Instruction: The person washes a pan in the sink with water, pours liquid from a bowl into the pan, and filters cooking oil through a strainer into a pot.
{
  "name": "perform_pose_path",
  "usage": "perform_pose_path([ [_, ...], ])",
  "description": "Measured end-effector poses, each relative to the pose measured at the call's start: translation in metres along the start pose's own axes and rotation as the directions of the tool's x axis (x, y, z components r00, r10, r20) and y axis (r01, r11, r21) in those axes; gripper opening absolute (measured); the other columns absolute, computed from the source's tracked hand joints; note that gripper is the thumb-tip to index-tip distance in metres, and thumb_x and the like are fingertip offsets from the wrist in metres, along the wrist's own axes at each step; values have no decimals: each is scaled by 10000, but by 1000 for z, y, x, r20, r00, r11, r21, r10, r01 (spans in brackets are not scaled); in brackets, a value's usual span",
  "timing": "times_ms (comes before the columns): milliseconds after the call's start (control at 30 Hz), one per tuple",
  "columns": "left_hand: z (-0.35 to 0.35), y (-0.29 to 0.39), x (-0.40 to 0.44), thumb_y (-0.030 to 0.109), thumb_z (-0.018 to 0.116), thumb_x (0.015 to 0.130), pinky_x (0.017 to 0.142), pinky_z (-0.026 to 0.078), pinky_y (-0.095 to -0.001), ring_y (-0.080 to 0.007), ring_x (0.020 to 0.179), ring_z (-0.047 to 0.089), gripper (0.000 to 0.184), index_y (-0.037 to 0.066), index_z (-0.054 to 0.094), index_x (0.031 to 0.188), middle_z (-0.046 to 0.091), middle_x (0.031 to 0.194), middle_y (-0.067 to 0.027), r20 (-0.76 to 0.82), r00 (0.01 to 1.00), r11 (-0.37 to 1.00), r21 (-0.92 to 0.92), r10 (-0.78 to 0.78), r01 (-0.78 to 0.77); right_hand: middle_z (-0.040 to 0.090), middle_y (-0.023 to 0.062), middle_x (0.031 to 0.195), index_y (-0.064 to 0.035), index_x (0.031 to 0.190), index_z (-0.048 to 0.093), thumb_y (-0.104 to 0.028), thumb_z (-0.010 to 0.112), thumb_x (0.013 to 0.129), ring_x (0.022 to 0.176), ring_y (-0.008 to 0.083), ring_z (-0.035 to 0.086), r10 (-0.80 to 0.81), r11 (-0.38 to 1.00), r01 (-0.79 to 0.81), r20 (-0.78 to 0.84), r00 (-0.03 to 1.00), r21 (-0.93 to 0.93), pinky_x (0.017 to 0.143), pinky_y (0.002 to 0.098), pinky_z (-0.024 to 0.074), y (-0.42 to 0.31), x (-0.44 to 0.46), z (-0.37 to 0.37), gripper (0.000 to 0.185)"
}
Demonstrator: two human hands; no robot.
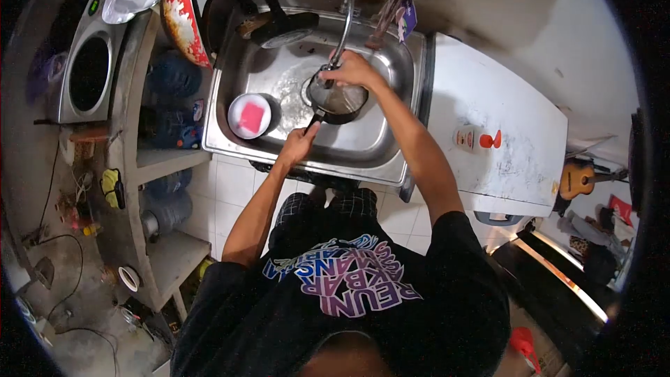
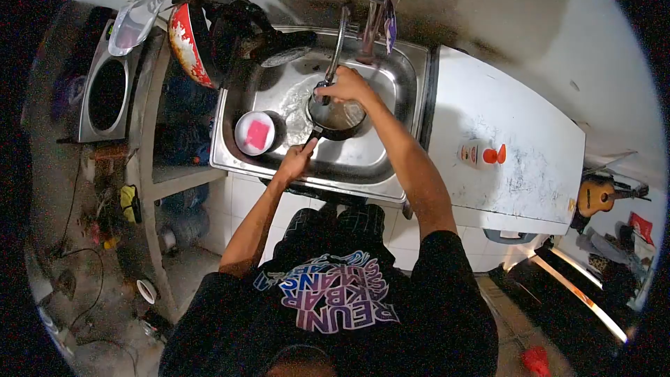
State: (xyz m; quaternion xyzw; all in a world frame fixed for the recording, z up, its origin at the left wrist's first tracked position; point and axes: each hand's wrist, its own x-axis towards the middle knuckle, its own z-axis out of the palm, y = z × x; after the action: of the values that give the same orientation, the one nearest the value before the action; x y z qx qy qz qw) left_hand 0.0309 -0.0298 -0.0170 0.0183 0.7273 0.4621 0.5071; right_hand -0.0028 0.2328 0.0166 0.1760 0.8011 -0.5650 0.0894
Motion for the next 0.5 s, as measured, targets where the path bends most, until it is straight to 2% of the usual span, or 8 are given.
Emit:
perform_pose_path([
  [67,0,7,-1,593,526,861,580,447,-370,-228,552,565,637,-22,618,727,579,571,-126,-179,964,930,345,195,-124,637,89,638,-23,924,615,-410,809,632,500,143,602,37,998,-34,40,999,-58,473,275,482,0,-4,-13,522],
  [100,-3,8,1,607,517,850,702,466,-430,-330,680,622,698,-80,630,808,620,672,-228,-161,977,921,383,137,-66,638,76,675,-26,984,595,-382,806,660,515,129,597,76,993,-71,53,996,-94,481,271,479,-12,-16,-20,525],
  [200,-6,22,-11,596,514,853,690,469,-433,-384,718,635,682,-69,636,763,624,715,-258,-160,965,882,458,207,-113,638,61,704,-45,1049,596,-370,792,684,530,116,596,86,979,-83,9,996,-185,503,276,482,-9,-27,-25,527],
  [333,-13,30,-21,586,510,856,701,468,-445,-423,783,626,675,-66,639,737,623,748,-282,-226,945,847,524,238,-89,660,78,728,-82,1015,629,-367,797,651,562,166,621,-31,917,-30,-145,989,-399,557,315,501,28,-20,-30,493],
  [400,-17,37,-26,563,511,866,705,469,-450,-435,808,617,659,-68,641,727,620,750,-289,-262,928,772,634,263,-40,672,129,794,-80,972,633,-381,795,639,682,250,653,-170,866,32,-233,957,-500,636,354,514,35,-28,-39,477],
  [433,-18,30,-22,536,497,887,677,472,-450,-404,725,633,648,-75,632,717,616,695,-272,-304,907,794,606,290,-51,667,162,858,-78,952,631,-375,788,638,809,319,649,-14,886,-92,-225,974,-455,723,387,507,34,-27,-44,460],
  [467,-25,18,-11,536,497,887,677,472,-450,-404,725,633,648,-75,632,717,616,695,-272,-311,905,793,607,290,-46,667,162,858,-78,952,631,-375,788,638,809,319,649,-19,888,-85,-220,975,-452,723,387,507,35,-28,-45,460],
  [500,-30,24,-8,529,493,895,617,465,-434,-351,632,608,631,-54,617,690,599,638,-223,-307,939,898,441,156,-5,665,168,869,-79,957,631,-373,789,638,827,322,648,-64,895,-48,-233,970,-443,738,391,505,37,-29,-47,461],
])
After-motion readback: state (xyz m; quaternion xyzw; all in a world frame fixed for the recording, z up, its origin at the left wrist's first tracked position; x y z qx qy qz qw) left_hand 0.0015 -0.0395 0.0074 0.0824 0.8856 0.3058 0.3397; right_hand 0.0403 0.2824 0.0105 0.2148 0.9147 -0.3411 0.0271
